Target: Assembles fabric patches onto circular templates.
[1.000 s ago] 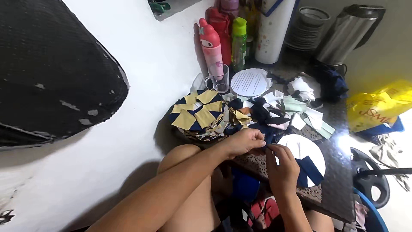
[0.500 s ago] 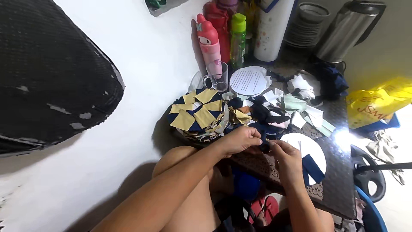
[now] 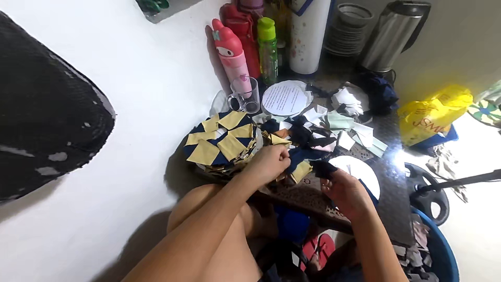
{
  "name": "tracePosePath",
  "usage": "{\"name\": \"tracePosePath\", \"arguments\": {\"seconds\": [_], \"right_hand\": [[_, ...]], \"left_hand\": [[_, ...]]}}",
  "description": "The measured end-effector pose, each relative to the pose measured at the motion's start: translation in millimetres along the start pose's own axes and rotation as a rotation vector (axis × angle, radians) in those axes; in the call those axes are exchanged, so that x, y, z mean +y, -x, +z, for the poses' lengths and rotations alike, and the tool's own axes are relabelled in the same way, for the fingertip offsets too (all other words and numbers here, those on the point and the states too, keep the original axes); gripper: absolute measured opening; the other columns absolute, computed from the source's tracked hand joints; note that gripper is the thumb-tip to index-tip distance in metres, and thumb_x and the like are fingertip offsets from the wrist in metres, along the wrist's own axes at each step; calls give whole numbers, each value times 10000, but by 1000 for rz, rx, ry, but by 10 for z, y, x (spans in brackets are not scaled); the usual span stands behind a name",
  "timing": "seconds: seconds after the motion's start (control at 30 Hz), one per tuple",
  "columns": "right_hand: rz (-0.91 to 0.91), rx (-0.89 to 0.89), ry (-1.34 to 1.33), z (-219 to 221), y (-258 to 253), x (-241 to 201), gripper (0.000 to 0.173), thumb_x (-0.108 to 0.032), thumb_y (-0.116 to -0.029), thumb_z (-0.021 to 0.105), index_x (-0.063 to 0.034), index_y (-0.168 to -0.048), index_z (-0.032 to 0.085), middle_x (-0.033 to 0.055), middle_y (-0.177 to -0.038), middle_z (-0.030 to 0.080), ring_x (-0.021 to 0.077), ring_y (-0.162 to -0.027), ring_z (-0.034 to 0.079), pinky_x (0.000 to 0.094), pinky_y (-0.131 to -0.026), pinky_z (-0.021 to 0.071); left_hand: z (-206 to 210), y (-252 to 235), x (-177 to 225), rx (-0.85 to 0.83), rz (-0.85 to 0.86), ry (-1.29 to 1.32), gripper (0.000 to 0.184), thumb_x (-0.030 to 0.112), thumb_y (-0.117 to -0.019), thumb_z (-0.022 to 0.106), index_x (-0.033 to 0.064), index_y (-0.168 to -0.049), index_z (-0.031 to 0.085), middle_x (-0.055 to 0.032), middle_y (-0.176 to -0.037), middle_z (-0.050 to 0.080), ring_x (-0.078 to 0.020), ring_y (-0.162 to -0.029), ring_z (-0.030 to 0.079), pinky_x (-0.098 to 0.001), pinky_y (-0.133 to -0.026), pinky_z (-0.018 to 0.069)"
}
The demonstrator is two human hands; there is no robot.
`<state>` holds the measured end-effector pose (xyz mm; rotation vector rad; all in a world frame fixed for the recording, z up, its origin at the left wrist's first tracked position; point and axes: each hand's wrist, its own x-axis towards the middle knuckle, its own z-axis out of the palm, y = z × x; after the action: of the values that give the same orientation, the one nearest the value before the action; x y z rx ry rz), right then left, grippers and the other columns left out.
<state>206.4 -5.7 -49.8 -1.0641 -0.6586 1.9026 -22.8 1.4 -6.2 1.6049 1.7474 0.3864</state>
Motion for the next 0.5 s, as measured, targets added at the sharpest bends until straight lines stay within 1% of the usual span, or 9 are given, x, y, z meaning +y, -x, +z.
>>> {"name": "tracePosePath", "arguments": {"seconds": [0.03, 0.07, 0.13, 0.2, 0.23, 0.3, 0.37, 0.47, 0.5], "right_hand": [[22, -12, -4, -20, 17, -17, 308, -135, -1101, 349, -32, -1001, 622, 58, -840, 696, 108, -719, 673, 249, -664, 564], [41, -28, -5, -42, 36, -28, 312, -140, -1102, 348, -35, -1001, 624, 58, -837, 699, 109, -717, 677, 250, -664, 570], [78, -66, 9, -78, 85, -41, 318, -142, -1100, 346, -42, -1005, 632, 54, -837, 704, 103, -708, 682, 242, -652, 577], [102, -112, 24, -108, 139, -49, 315, -130, -1092, 358, -37, -999, 644, 62, -838, 709, 105, -694, 684, 237, -640, 581], [108, -141, 35, -125, 165, -50, 314, -125, -1088, 359, -39, -996, 647, 61, -837, 711, 102, -690, 685, 233, -638, 584], [109, -176, 45, -150, 224, -47, 322, -129, -1083, 361, -39, -982, 653, 58, -825, 712, 100, -680, 683, 233, -633, 581], [82, -136, 70, -161, 302, -38, 390, -181, -1105, 318, -35, -970, 654, 52, -800, 716, 102, -676, 688, 240, -630, 582], [-45, -82, 171, -242, 420, 21, 505, -308, -1118, 242, -49, -1010, 661, 15, -814, 725, 99, -719, 702, 266, -664, 593], [-88, -94, 191, -289, 451, 46, 480, -311, -1110, 267, -47, -1040, 661, 13, -840, 727, 97, -739, 705, 263, -670, 597]], "left_hand": [[34, 4, -19, 66, 32, -99, 304, 221, -1041, 572, 6, -1237, 660, -202, -1129, 687, -343, -1054, 662, -560, -951, 503], [77, 20, -41, 126, 119, -123, 328, 252, -1035, 588, 10, -1244, 663, -202, -1167, 687, -355, -1077, 664, -575, -959, 503], [152, 44, -49, 150, 357, 2, 359, 288, -1007, 605, 42, -1259, 678, -145, -1252, 678, -269, -1113, 651, -491, -962, 516], [217, 56, 26, 9, 501, 180, 421, 311, -973, 613, 66, -1312, 667, -105, -1398, 612, -192, -1292, 570, -412, -1079, 468], [257, 72, 77, -61, 529, 235, 416, 297, -965, 628, 63, -1307, 667, -92, -1399, 610, -153, -1299, 561, -369, -1083, 465], [344, 118, 179, -157, 486, 324, 276, 211, -967, 660, 41, -1184, 682, -40, -1160, 686, -54, -1049, 630, -257, -927, 515], [415, 153, 264, -220, 380, 410, 135, 129, -969, 659, 33, -1063, 668, -1, -934, 675, -17, -828, 631, -200, -770, 528], [460, 194, 357, -278, 258, 492, 71, 85, -962, 668, 39, -1017, 665, 23, -868, 667, -9, -778, 625, -186, -732, 520], [476, 202, 376, -294, 235, 510, 58, 75, -959, 671, 43, -1006, 664, 24, -864, 671, -11, -779, 632, -185, -731, 525]]}}
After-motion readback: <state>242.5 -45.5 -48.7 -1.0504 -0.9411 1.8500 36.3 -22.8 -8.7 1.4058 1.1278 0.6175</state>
